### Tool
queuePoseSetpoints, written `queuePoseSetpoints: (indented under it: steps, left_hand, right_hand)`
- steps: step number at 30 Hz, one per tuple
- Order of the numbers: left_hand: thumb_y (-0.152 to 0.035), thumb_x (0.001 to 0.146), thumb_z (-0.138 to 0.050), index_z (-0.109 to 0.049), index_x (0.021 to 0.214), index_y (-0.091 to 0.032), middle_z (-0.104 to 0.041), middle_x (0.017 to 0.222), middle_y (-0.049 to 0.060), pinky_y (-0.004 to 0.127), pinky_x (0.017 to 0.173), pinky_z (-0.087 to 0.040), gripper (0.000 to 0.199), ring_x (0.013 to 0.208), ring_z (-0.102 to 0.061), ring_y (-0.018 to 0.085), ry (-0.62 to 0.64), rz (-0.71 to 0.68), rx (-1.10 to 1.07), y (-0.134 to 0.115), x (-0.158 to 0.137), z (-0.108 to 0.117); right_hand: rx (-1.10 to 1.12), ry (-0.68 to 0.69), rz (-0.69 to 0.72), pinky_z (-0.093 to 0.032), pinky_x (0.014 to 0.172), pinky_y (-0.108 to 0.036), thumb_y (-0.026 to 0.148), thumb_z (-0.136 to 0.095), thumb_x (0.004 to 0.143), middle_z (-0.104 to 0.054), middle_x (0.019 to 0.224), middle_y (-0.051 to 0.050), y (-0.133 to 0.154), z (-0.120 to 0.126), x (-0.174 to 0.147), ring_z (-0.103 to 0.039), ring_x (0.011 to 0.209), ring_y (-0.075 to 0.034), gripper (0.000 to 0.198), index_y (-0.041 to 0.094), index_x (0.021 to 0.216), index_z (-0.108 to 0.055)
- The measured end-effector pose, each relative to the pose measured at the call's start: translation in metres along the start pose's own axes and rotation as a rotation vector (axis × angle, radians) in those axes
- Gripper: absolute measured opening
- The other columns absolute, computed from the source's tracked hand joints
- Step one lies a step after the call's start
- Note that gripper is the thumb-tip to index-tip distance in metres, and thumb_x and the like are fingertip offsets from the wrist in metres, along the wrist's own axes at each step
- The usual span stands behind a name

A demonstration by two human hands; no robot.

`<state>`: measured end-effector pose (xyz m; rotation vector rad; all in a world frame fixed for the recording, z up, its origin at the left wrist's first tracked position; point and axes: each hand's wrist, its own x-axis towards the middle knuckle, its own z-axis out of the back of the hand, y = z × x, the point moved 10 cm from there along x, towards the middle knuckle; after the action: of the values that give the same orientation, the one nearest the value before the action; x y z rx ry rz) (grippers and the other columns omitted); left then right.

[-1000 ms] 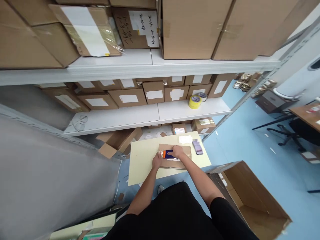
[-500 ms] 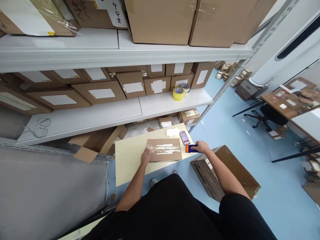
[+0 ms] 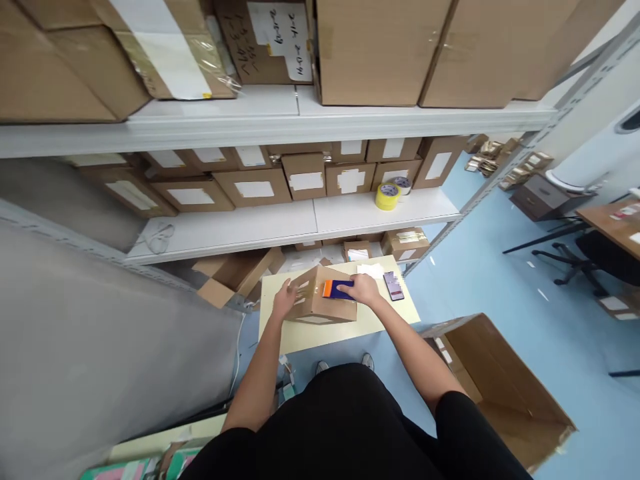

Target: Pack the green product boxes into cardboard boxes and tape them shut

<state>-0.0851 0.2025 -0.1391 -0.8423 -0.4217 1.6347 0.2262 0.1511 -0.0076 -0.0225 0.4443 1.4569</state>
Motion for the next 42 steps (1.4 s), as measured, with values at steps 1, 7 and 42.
queuePoseSetpoints:
  steps: [1, 7, 42]
  left_hand:
    - [-0.051, 0.103, -0.047, -0.057, 0.148, -0.021, -0.066, 0.143, 0.012, 0.037, 0.111, -0.046, 0.055, 0.134, -0.06, 0.028, 0.006, -0.057, -0.08, -0.013, -0.002, 0.007]
    - [-0.057, 0.106, -0.028, -0.06, 0.146, -0.022, -0.062, 0.149, 0.009, 0.042, 0.117, -0.041, 0.061, 0.141, -0.054, 0.03, 0.044, -0.009, -0.147, -0.01, -0.012, 0.034]
    - [-0.047, 0.107, -0.029, -0.065, 0.127, -0.021, -0.071, 0.133, 0.013, 0.04, 0.109, -0.047, 0.049, 0.127, -0.064, 0.029, -0.037, 0.016, 0.035, 0.004, -0.021, -0.001]
  right_hand:
    - [-0.01, 0.011, 0.035, -0.043, 0.069, -0.028, 0.077, -0.054, 0.091, -0.079, 0.098, -0.011, 0.029, 0.0, 0.006, -0.072, 0.094, -0.026, 0.059, 0.022, 0.091, -0.076]
    - [-0.063, 0.052, 0.147, -0.05, 0.082, -0.031, 0.068, -0.061, 0.09, -0.077, 0.11, -0.018, 0.155, -0.009, 0.032, -0.071, 0.106, -0.03, 0.057, 0.016, 0.108, -0.076]
    - [-0.099, 0.149, -0.181, -0.05, 0.089, -0.036, 0.034, -0.049, 0.103, -0.075, 0.114, -0.025, -0.021, -0.121, 0.025, -0.074, 0.106, -0.031, 0.04, 0.008, 0.123, -0.069]
